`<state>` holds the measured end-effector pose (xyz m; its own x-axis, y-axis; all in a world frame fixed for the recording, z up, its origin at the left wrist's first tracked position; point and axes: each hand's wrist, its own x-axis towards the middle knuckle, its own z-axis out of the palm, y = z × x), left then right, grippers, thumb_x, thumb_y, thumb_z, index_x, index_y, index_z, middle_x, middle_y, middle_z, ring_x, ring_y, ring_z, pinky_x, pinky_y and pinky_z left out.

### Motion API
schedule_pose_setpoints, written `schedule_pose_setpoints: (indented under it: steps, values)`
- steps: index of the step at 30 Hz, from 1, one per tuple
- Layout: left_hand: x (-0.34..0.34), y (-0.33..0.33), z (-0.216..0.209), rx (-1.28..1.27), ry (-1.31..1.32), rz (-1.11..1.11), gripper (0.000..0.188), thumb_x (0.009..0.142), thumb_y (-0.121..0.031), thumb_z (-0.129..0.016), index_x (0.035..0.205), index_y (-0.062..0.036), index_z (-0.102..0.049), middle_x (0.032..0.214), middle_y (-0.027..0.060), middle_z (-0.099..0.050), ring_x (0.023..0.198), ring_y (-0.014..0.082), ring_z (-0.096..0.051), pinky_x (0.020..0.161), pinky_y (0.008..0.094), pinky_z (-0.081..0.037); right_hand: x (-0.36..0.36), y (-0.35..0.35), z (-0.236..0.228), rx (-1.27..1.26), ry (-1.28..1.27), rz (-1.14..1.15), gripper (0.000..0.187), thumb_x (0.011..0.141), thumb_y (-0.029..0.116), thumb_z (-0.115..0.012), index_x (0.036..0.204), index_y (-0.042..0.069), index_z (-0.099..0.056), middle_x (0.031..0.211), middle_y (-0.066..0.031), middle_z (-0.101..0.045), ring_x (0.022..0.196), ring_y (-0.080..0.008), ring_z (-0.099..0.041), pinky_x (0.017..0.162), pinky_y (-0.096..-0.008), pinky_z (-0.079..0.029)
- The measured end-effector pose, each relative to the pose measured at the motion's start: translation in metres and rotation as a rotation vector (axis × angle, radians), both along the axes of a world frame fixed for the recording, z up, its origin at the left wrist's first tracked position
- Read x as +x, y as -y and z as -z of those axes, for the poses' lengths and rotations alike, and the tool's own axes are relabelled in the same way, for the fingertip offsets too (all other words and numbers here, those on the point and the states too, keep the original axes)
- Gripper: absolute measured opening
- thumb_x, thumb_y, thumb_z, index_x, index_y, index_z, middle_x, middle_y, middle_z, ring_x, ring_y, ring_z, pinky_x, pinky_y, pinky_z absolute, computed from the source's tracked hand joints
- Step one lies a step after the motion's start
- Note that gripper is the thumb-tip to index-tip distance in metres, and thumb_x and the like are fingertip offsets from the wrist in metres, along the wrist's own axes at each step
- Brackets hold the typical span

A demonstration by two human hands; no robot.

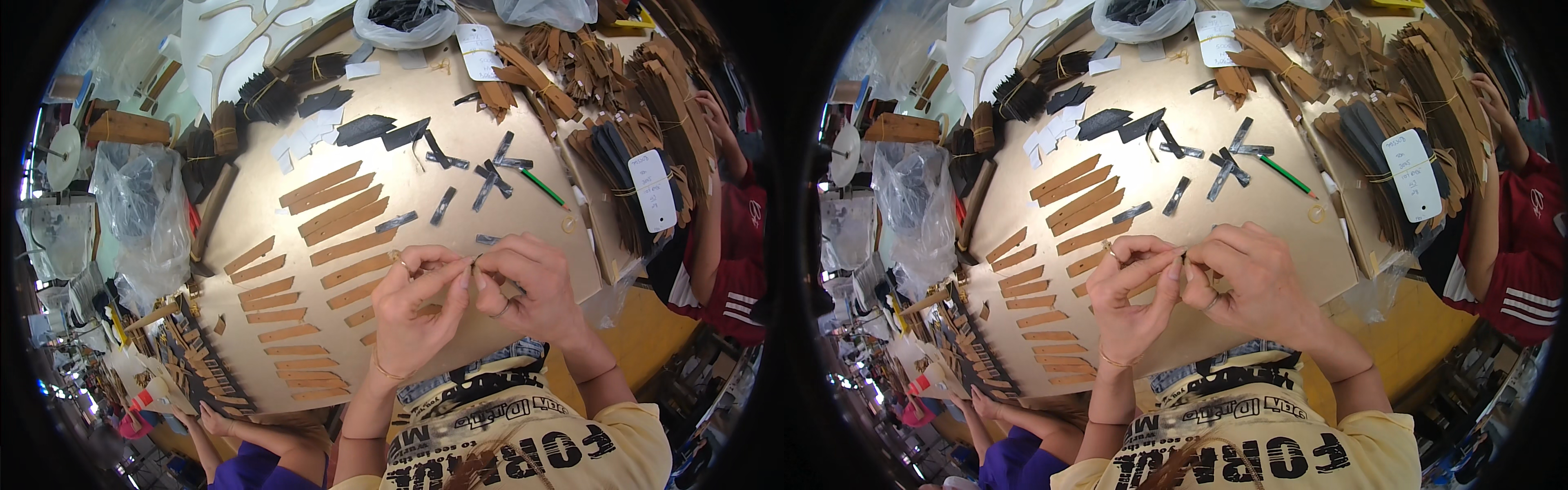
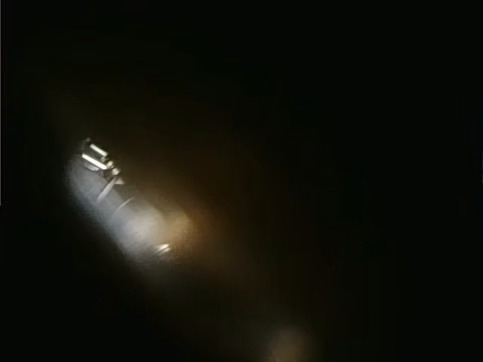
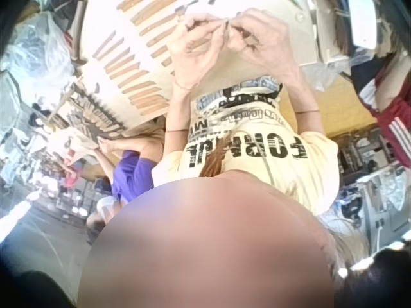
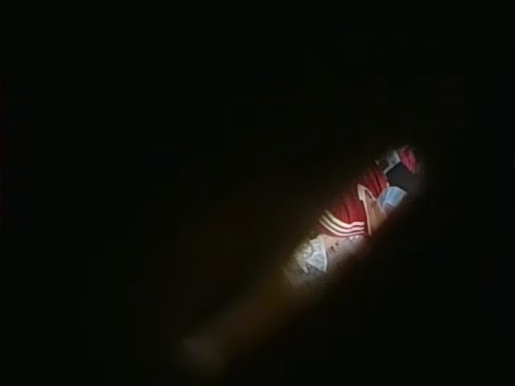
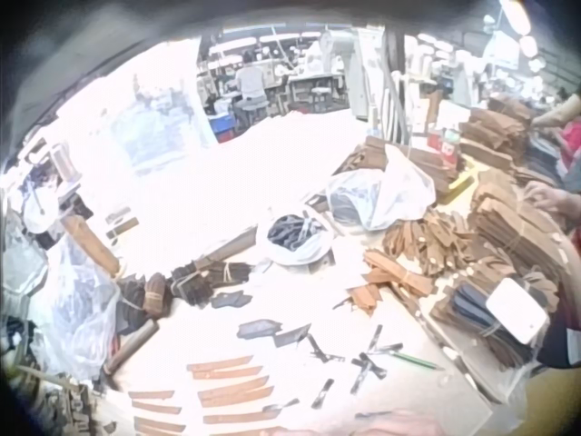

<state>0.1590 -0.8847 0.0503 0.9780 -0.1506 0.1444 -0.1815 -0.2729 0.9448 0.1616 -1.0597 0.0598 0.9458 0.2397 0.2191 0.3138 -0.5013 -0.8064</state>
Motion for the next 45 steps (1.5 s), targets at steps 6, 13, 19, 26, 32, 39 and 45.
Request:
schedule_pose_setpoints:
  steps: [6, 13, 19, 26, 32, 39, 45]
  values:
    - [0.003, 0.000, -0.002, -0.046, -0.117, 0.015, 0.018, 0.082, 0.005, -0.069, 0.099, 0.0007, -0.075, 0.094, 0.0094, -0.066, 0.079, 0.0150, -0.065, 0.071, 0.0255, -0.052, -0.001, 0.006, 0.003, 0.078, -0.052, 0.012, 0.010, 0.075, 0.006, -0.072, 0.082, 0.001, -0.066, 0.072, -0.0075, -0.062, 0.063, -0.0210, -0.059, 0.059, -0.0305, -0.047]
    - [0.003, 0.006, -0.002, -0.044, -0.133, 0.014, 0.015, 0.083, 0.004, -0.068, 0.096, -0.0004, -0.076, 0.092, 0.0074, -0.066, 0.078, 0.0125, -0.061, 0.071, 0.0241, -0.049, -0.003, 0.009, 0.006, 0.128, -0.091, 0.042, 0.009, 0.075, 0.005, -0.070, 0.081, 0.002, -0.065, 0.070, -0.0065, -0.060, 0.059, -0.0195, -0.058, 0.058, -0.0302, -0.046]
    - [0.002, 0.009, -0.003, 0.210, 0.117, -0.133, 0.014, 0.083, 0.004, -0.070, 0.096, 0.0015, -0.074, 0.094, 0.0096, -0.066, 0.079, 0.0150, -0.065, 0.067, 0.0265, -0.051, -0.004, 0.014, 0.002, 0.180, -0.170, 0.016, 0.008, 0.077, 0.005, -0.070, 0.082, 0.000, -0.066, 0.071, -0.0068, -0.062, 0.060, -0.0168, -0.059, 0.058, -0.0285, -0.047]
    - [0.000, 0.007, -0.006, 0.083, 0.094, -0.168, 0.020, 0.083, 0.005, -0.071, 0.101, -0.0012, -0.075, 0.095, 0.0100, -0.066, 0.074, 0.0175, -0.065, 0.062, 0.0263, -0.051, -0.005, 0.005, -0.006, 0.198, -0.269, -0.004, 0.010, 0.086, 0.005, -0.069, 0.093, -0.002, -0.068, 0.080, -0.0097, -0.066, 0.066, -0.0168, -0.062, 0.061, -0.0263, -0.049]
    - [-0.004, 0.014, -0.001, 0.188, 0.283, -0.135, 0.025, 0.078, 0.006, -0.074, 0.102, -0.0011, -0.075, 0.097, 0.0091, -0.067, 0.073, 0.0172, -0.065, 0.060, 0.0261, -0.051, -0.005, 0.000, -0.012, 0.193, -0.170, 0.026, 0.013, 0.089, 0.004, -0.066, 0.099, -0.004, -0.066, 0.088, -0.0133, -0.066, 0.069, -0.0210, -0.064, 0.063, -0.0294, -0.051]
    - [-0.007, 0.010, 0.006, 0.246, 0.374, -0.123, 0.028, 0.075, 0.005, -0.076, 0.103, -0.0008, -0.074, 0.098, 0.0100, -0.068, 0.071, 0.0189, -0.066, 0.060, 0.0259, -0.051, -0.005, -0.001, -0.006, 0.104, -0.092, 0.028, 0.011, 0.088, 0.005, -0.067, 0.096, -0.003, -0.067, 0.085, -0.0116, -0.065, 0.067, -0.0208, -0.062, 0.062, -0.0302, -0.050]
    - [-0.015, 0.024, 0.010, 0.117, 0.215, -0.262, 0.020, 0.081, 0.003, -0.073, 0.101, -0.0002, -0.074, 0.098, 0.0099, -0.067, 0.074, 0.0169, -0.066, 0.061, 0.0266, -0.052, -0.003, -0.005, 0.004, 0.002, 0.048, 0.071, 0.009, 0.078, 0.007, -0.070, 0.085, 0.006, -0.065, 0.067, -0.0018, -0.058, 0.054, -0.0174, -0.053, 0.056, -0.0301, -0.039]
